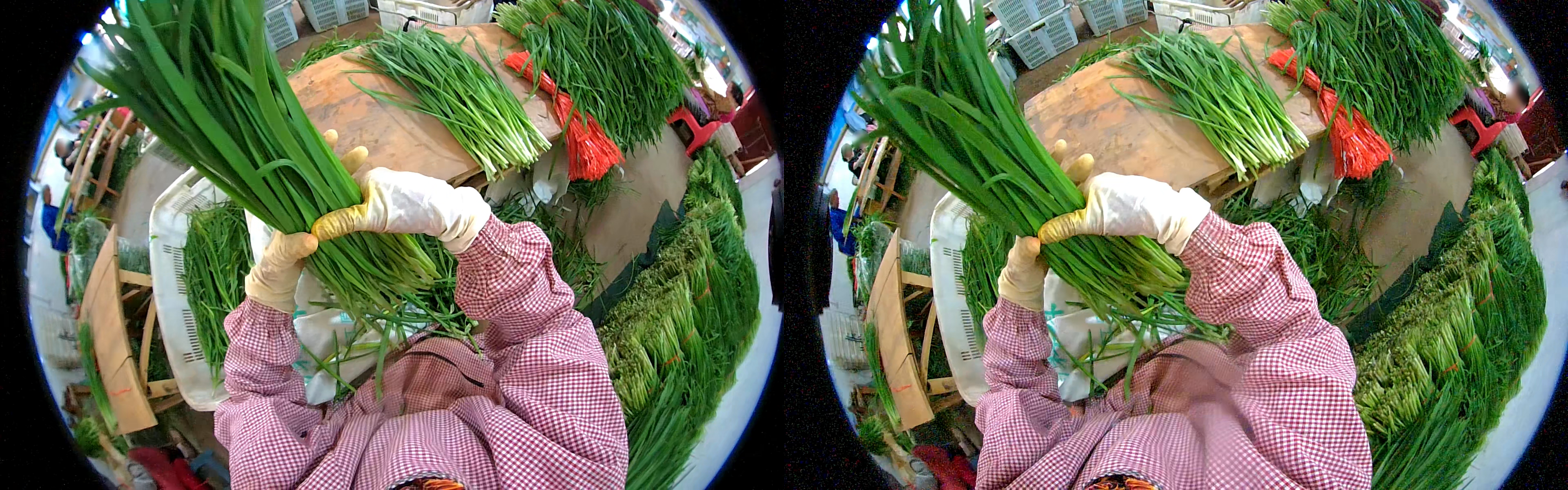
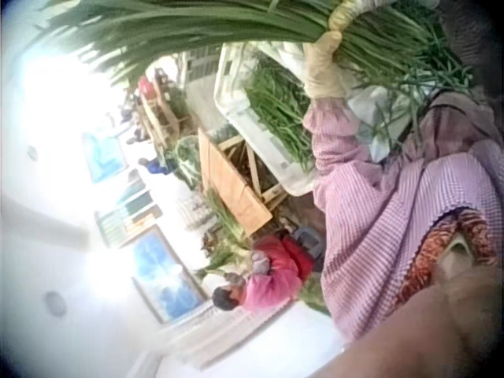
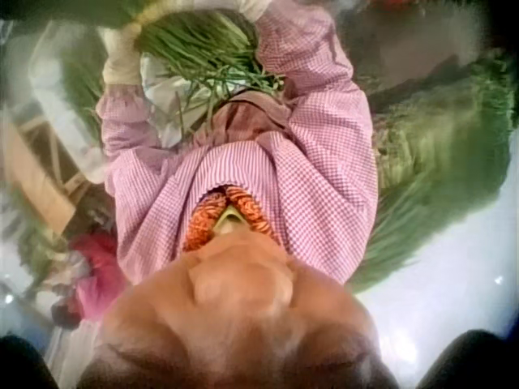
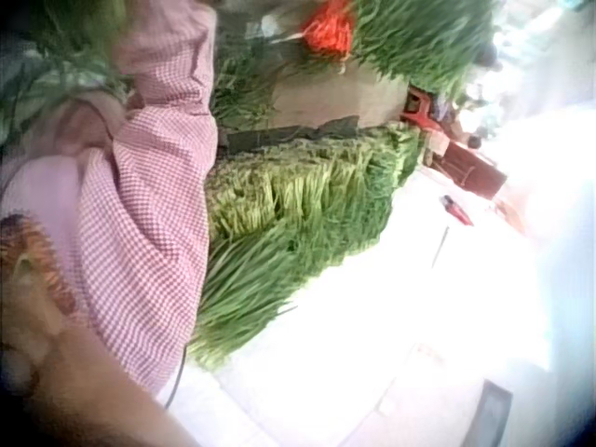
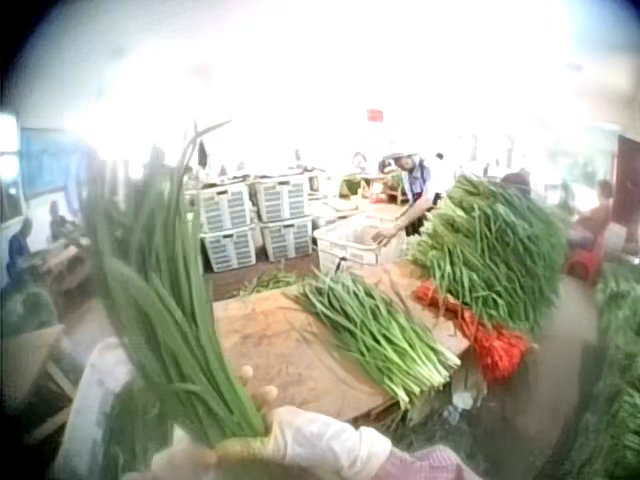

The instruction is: The person sorts bunches of green leafy vegetables by hand, removing loose or damaged leaves and placing the organized bundles into a plastic basket.

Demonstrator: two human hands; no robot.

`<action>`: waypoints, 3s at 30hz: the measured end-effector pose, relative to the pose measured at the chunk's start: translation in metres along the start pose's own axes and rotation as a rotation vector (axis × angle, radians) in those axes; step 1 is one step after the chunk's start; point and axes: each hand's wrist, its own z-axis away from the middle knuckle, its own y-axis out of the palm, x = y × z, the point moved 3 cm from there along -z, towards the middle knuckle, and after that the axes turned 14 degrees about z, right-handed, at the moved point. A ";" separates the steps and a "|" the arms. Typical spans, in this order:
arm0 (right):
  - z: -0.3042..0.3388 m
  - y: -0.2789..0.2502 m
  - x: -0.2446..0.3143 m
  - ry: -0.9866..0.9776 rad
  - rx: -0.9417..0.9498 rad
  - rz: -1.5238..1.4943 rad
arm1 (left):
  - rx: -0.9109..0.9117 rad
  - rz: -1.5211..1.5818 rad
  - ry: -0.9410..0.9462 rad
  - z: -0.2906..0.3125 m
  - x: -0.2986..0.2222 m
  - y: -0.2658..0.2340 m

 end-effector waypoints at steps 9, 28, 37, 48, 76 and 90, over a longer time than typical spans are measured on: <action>-0.022 -0.024 0.040 -0.028 -0.018 -0.105 | -0.198 -0.297 -0.082 0.014 -0.040 0.000; 0.113 0.131 -0.119 0.647 0.050 -0.085 | -0.472 0.334 0.282 0.028 -0.068 -0.148; 0.037 -0.001 -0.032 0.106 -0.619 0.223 | -0.436 0.272 0.242 0.012 -0.046 -0.114; 0.000 0.107 -0.046 0.087 -0.370 -0.560 | -0.631 -0.181 0.204 -0.007 -0.021 -0.079; 0.081 -0.035 -0.060 -0.010 -0.719 -1.220 | -0.303 0.108 0.164 -0.151 0.067 0.019; 0.119 -0.151 -0.160 0.893 -0.705 0.691 | -0.678 -0.463 -0.136 -0.289 0.159 -0.153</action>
